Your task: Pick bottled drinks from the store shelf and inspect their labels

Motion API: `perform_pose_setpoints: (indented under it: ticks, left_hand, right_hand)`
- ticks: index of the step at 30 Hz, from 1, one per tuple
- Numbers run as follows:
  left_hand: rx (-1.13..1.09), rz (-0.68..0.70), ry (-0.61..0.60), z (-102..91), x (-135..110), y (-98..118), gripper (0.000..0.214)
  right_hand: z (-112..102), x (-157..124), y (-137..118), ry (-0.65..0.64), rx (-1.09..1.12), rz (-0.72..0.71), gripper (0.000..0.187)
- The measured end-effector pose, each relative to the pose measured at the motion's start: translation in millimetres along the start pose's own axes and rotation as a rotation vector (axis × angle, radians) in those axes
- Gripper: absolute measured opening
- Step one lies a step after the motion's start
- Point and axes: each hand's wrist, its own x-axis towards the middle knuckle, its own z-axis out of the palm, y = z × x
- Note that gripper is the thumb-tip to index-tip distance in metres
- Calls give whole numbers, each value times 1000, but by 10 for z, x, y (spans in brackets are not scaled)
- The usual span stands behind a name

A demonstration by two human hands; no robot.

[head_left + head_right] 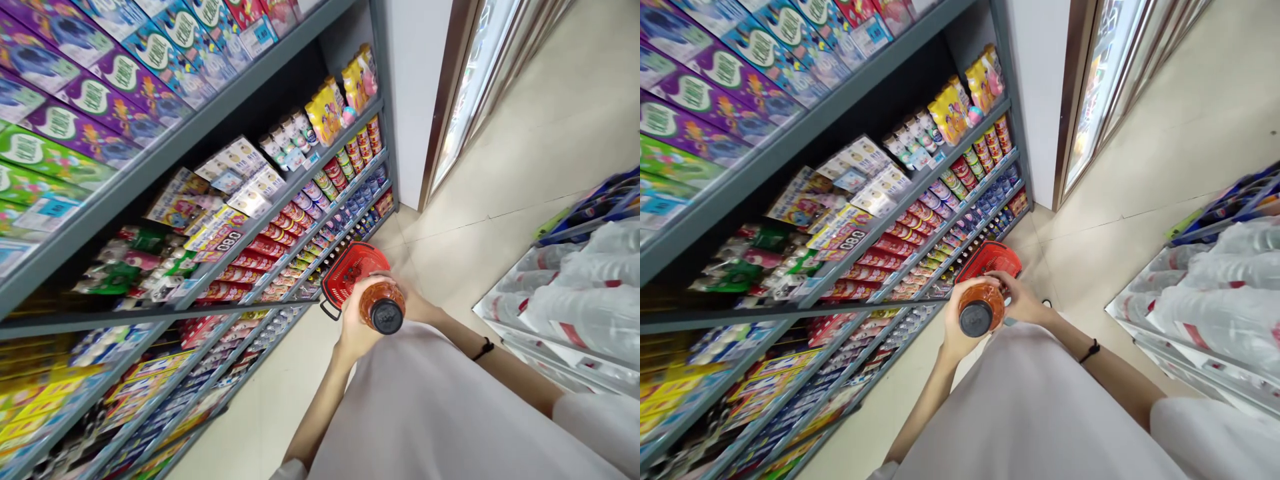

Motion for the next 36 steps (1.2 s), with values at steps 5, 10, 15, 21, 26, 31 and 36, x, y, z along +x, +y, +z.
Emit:
perform_pose_setpoints:
  ticks: [5,10,15,21,26,31,36]
  left_hand:
    - [-13,-69,69,49,55,28,68]
    - [-104,-180,238,17,134,-17,70]
    - [-375,-318,380,-123,182,-171,59]
    - [-665,-366,466,-288,231,-211,73]
    - [-731,-351,491,-466,273,-248,65]
    - [-754,-357,544,-534,274,-299,51]
    - [-834,-361,610,-551,310,-275,36]
  right_hand:
    - [-6,-15,159,31,35,24,80]
    - [-16,-134,357,-151,577,315,95]
    - [-17,-333,416,-140,805,489,66]
    - [91,-431,212,211,477,320,60]
    - [89,-448,-73,362,78,15,67]
    - [8,-497,-290,395,-260,-162,70]
    - [-14,-548,-381,315,-460,-296,73]
